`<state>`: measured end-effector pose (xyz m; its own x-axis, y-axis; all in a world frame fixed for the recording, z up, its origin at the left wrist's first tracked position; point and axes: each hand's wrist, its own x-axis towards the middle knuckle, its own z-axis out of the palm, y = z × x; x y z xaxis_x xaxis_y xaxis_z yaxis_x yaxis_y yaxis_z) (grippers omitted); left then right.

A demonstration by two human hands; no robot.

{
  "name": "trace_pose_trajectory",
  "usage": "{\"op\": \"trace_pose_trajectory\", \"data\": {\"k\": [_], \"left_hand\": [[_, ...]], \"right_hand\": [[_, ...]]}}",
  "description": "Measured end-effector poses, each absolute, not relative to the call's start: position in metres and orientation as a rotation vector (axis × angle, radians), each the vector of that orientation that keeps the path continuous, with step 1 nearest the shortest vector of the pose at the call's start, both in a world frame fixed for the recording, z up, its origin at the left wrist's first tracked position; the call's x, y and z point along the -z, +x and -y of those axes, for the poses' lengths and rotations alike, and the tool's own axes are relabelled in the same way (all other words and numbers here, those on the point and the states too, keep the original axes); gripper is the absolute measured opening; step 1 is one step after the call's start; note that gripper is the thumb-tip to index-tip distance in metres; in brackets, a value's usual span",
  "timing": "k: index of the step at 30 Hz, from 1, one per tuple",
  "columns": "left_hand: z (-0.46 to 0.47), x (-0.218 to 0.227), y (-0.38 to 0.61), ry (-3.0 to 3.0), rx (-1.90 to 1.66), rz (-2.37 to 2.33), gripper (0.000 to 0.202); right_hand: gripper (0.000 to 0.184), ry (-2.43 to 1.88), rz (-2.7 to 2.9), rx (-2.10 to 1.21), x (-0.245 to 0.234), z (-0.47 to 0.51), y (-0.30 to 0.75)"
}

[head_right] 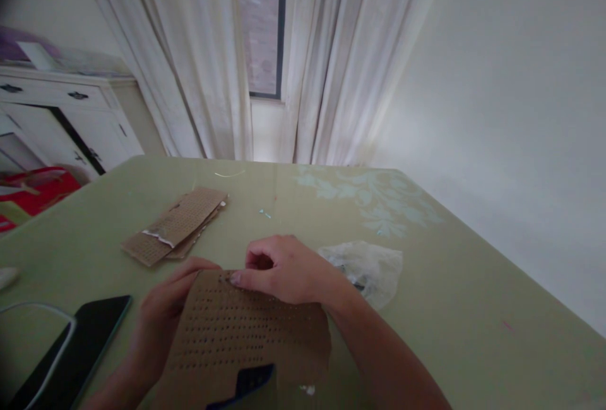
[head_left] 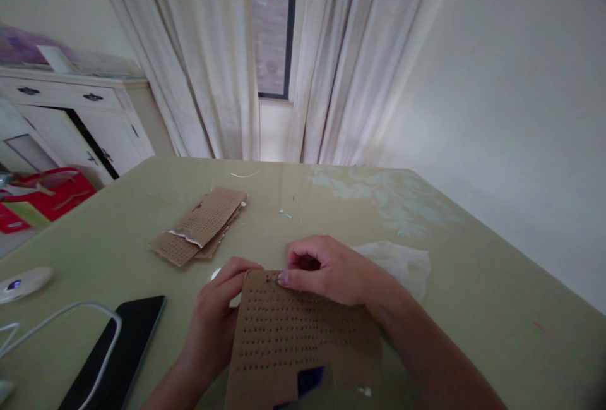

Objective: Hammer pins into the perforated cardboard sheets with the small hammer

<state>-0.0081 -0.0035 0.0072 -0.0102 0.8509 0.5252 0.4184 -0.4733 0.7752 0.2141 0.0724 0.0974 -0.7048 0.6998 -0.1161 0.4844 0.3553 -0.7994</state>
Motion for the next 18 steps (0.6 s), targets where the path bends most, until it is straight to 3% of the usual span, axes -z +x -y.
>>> {"op": "trace_pose_trajectory", "data": {"k": [5,11,18], "left_hand": [[-0.001,-0.013,-0.021,1.75,-1.59,-1.339,0.027],[0.004,-0.017,-0.022,2.12,-1.483,-1.278,0.016],[0.011,-0.033,-0.014,2.328,-1.789,-1.008,0.021]], "right_hand": [[0.028,-1.216,2.377,-0.974,-0.103,-0.07,0.215],[0.026,-1.273,2.504,-0.631,-0.109,-0.045,0.205],[0.029,-1.316,2.603,-0.433,-0.108,-0.036,0.198]]}}
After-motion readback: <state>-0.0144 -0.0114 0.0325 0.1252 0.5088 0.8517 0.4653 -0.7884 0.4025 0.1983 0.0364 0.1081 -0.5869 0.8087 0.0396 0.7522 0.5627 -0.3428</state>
